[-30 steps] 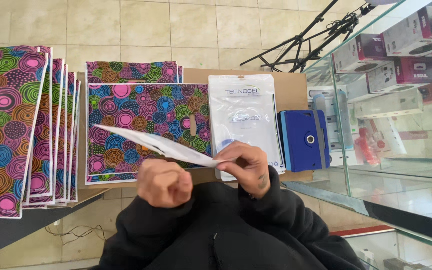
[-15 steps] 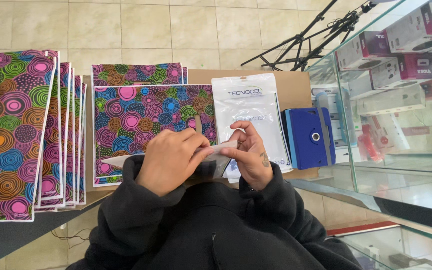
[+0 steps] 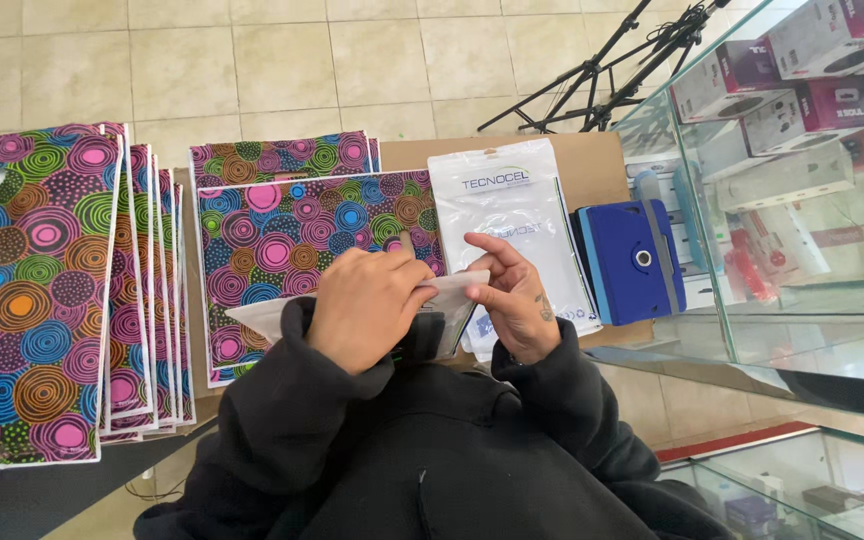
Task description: The person packs tablet covers into clear plastic bags and then places the bagged covers into larger decorative paper bags.
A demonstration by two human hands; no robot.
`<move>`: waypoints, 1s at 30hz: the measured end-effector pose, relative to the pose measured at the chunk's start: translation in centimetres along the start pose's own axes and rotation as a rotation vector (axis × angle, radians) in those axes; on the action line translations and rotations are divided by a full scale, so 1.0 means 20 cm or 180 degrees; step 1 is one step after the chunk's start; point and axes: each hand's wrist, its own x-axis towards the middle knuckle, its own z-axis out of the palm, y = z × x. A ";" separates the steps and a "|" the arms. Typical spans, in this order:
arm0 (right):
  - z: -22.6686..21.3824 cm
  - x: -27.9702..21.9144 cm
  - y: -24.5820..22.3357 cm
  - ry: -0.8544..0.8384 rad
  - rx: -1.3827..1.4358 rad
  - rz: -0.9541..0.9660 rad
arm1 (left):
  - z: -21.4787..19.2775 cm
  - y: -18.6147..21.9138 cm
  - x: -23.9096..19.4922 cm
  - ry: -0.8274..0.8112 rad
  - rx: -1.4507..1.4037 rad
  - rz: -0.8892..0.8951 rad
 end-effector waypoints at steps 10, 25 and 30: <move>-0.03 -0.01 -0.02 -0.0012 -0.0381 -0.0187 | 0.03 0.02 -0.01 0.0313 -0.0104 -0.0020; -0.07 -0.06 0.02 0.0060 0.0680 -0.0258 | -0.09 -0.05 -0.15 -0.0001 -0.0184 -0.0369; 0.13 -0.10 -0.17 0.0009 -0.0720 -0.0598 | -0.01 -0.05 -0.16 0.0065 0.0002 -0.0375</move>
